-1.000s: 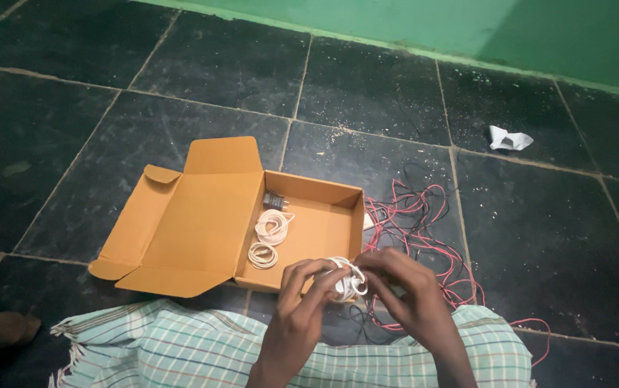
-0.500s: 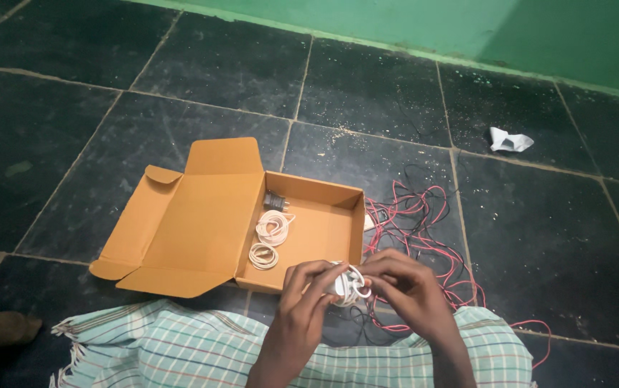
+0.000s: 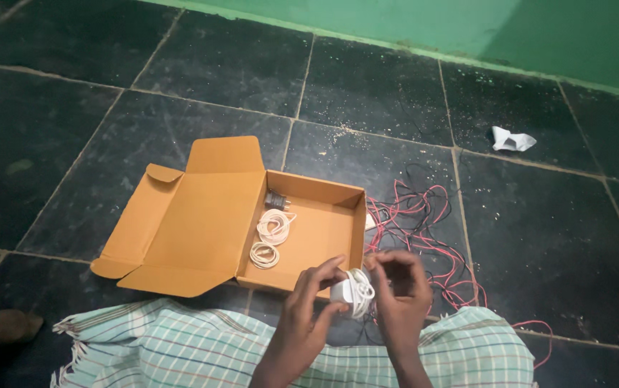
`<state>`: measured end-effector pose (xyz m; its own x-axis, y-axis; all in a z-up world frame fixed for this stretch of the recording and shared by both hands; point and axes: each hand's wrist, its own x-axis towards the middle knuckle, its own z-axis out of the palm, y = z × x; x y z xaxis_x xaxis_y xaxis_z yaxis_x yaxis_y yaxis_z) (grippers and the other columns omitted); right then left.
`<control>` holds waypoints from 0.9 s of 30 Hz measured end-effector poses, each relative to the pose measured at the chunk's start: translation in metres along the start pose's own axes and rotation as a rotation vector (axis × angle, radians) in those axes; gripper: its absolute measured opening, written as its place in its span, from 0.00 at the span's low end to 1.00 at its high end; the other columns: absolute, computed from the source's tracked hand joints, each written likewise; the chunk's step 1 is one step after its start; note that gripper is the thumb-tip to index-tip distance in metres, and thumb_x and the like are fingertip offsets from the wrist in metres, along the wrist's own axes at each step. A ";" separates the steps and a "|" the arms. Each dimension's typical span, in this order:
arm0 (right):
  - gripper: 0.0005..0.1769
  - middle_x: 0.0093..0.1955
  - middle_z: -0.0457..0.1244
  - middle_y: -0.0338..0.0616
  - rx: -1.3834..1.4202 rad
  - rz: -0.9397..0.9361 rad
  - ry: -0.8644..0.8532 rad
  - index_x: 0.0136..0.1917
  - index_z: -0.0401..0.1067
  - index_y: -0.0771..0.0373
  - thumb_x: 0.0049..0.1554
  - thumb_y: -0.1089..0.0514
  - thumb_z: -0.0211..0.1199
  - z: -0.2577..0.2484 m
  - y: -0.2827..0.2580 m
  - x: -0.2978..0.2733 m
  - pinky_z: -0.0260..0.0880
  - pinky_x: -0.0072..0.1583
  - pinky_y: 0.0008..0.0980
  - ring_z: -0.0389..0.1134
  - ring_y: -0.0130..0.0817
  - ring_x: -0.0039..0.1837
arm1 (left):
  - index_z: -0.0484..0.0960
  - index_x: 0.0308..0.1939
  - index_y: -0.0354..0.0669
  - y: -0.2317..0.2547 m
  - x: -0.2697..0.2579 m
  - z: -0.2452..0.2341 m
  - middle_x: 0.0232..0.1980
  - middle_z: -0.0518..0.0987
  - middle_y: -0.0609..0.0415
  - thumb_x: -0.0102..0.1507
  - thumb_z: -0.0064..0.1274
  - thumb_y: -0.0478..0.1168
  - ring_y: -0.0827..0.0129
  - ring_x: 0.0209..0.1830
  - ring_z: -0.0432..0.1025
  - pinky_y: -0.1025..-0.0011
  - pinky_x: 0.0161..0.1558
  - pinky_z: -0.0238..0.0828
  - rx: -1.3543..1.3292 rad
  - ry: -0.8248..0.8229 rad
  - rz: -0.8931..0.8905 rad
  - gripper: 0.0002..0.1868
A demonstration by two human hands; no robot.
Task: The person sits on the floor and organizes various electrical cables and adapters. They coil a white cable and place it into a cardboard box, then coil a white power adapter cable and place it in the box. Finally, they coil a black cable and place it in the box.
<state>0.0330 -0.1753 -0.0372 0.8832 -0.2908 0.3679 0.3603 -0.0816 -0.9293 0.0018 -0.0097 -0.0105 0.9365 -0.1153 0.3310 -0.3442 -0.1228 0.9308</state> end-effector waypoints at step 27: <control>0.28 0.60 0.71 0.47 0.230 0.603 -0.484 0.64 0.73 0.69 0.50 0.63 0.71 0.015 0.093 0.012 0.71 0.64 0.35 0.72 0.34 0.62 | 0.80 0.59 0.34 -0.129 0.008 -0.011 0.50 0.83 0.49 0.59 0.62 0.28 0.69 0.52 0.78 0.71 0.52 0.79 -0.443 0.264 -0.425 0.23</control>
<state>0.0821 -0.1718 -0.1186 0.9583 0.2277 -0.1727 -0.2140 0.1709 -0.9618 0.0544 0.0159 -0.1266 0.9890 0.1057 -0.1039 0.0653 0.3187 0.9456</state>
